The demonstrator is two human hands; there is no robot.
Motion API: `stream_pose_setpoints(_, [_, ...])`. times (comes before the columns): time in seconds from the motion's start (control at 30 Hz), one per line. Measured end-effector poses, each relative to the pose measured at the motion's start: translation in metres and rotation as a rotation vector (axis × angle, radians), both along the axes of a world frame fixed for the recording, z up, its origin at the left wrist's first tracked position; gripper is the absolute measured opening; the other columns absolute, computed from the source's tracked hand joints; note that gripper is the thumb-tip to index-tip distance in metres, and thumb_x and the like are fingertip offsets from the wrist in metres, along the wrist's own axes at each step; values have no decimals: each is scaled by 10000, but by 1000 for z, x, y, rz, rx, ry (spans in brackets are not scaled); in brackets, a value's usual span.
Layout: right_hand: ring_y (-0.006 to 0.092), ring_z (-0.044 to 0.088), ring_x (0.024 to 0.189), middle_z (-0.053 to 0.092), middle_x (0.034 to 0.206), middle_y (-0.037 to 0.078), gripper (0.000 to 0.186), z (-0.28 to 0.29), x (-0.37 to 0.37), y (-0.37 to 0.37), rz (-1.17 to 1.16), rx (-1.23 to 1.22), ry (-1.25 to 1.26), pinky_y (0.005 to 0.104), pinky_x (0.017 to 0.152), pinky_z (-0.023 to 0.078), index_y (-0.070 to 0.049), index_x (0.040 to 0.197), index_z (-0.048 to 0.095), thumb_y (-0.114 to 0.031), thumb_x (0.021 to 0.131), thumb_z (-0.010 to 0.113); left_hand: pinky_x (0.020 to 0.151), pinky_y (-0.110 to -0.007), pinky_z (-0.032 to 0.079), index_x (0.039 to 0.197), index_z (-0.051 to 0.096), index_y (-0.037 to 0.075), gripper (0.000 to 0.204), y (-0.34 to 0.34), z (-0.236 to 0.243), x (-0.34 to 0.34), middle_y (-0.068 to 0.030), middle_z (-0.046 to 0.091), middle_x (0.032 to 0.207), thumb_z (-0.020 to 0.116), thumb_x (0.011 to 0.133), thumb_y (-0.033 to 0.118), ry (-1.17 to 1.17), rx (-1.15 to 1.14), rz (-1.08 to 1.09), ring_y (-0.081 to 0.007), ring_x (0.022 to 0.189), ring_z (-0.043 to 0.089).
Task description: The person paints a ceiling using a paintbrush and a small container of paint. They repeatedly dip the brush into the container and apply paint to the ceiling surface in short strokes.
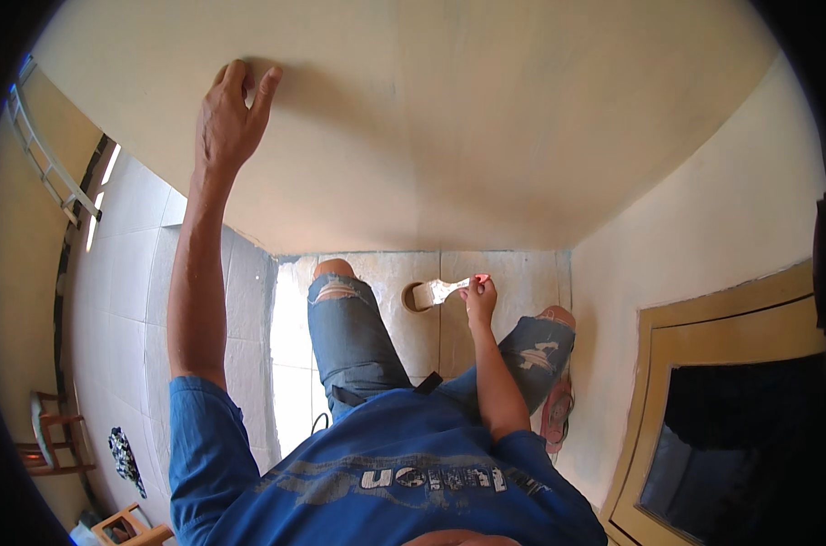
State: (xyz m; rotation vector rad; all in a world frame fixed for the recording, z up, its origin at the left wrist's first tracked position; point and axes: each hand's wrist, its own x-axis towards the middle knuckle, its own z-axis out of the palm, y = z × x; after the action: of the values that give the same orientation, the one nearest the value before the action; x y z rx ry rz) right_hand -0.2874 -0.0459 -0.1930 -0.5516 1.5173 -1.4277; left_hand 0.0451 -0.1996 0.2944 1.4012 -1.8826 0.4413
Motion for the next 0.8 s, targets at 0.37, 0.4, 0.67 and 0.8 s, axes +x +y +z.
stream_pose_setpoints(0.37, [125, 668, 743, 618, 884, 16, 73, -8, -5, 3, 36, -18, 73, 284, 629, 596, -69, 1038, 580, -134, 1029, 611, 631, -461, 459, 857, 502, -15, 541, 4, 5, -5, -181, 558, 804, 586, 1022, 493, 47, 19, -34, -349, 673, 535])
stream_pose_setpoints(0.4, [128, 671, 747, 625, 892, 22, 74, -8, -5, 1, 43, -22, 80, 283, 626, 595, -67, 1038, 578, -132, 1029, 612, 630, -462, 459, 857, 502, -15, 541, 3, 6, -4, -181, 558, 804, 586, 1022, 493, 45, 7, -35, -349, 671, 536])
stream_pose_setpoints(0.67, [147, 686, 781, 647, 928, 51, 72, -7, -4, -2, 27, -16, 17, 292, 631, 607, -57, 1047, 573, -116, 1026, 607, 615, -449, 458, 837, 514, -13, 553, 7, 11, -6, -171, 573, 793, 592, 1019, 504, 69, 60, -41, -328, 660, 549])
stream_pose_setpoints(0.8, [151, 686, 775, 651, 931, 54, 74, -5, -3, 2, 5, -2, 29, 293, 630, 614, -57, 1050, 575, -112, 1020, 615, 601, -434, 455, 823, 523, -8, 547, 13, 23, -7, -159, 575, 771, 601, 1017, 497, 52, 59, -16, -313, 643, 545])
